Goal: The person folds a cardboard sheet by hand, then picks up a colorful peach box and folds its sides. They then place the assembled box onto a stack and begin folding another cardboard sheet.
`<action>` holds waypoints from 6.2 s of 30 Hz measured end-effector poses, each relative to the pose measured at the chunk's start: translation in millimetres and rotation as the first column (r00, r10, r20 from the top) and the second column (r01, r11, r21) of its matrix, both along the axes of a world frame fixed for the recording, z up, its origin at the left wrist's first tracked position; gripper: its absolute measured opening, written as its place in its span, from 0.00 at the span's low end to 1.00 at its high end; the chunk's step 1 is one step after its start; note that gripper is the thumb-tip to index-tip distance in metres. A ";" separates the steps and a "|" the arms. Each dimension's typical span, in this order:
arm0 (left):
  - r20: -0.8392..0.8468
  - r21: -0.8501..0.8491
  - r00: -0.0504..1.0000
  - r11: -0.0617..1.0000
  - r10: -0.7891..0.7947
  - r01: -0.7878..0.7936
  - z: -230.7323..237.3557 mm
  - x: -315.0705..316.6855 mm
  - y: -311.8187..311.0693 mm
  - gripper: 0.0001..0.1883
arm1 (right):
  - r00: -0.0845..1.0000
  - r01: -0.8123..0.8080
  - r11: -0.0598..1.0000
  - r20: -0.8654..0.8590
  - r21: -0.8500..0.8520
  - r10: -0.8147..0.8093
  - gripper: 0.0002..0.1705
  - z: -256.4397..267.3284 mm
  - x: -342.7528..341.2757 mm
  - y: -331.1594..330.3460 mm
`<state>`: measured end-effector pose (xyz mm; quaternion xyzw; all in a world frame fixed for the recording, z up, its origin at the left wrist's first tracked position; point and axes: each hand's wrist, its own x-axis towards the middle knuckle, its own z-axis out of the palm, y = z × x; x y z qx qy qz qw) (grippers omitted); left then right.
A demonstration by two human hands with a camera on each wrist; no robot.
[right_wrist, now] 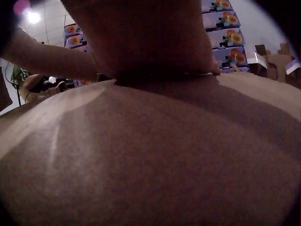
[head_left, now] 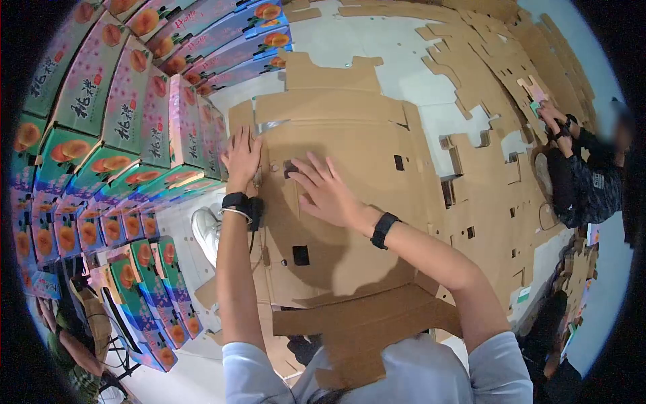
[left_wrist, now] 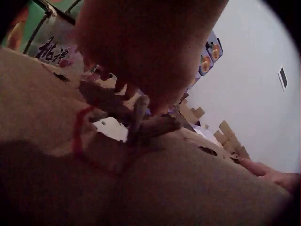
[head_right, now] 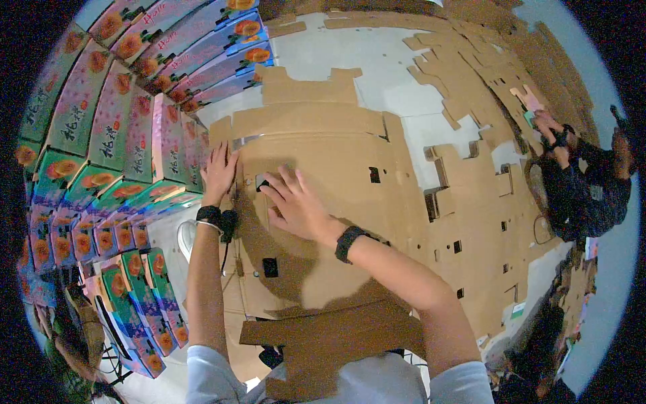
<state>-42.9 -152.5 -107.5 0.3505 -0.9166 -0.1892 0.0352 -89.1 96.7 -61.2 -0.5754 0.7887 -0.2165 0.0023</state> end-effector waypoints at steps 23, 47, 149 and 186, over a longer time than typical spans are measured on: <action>0.056 0.087 0.995 0.993 -0.084 0.079 9.8 -13.0 -9.6 0.27 | 1.000 -0.003 1.000 -0.012 -0.013 0.003 0.30 -2.9 0.7 -2.4; -0.298 0.847 0.775 0.219 -0.557 0.483 152.4 223.2 203.9 0.26 | 1.000 0.015 0.996 -0.016 -0.091 -0.017 0.27 -12.0 -1.2 -3.9; -0.349 0.014 0.918 0.978 -0.190 0.208 58.7 75.6 158.0 0.35 | 0.336 0.630 0.754 0.941 -0.187 -0.047 0.26 -21.8 50.4 251.1; -0.332 0.154 0.943 0.984 -0.030 0.086 79.5 58.1 139.7 0.27 | 0.636 0.018 0.889 0.681 0.457 -0.363 0.33 113.3 13.5 241.9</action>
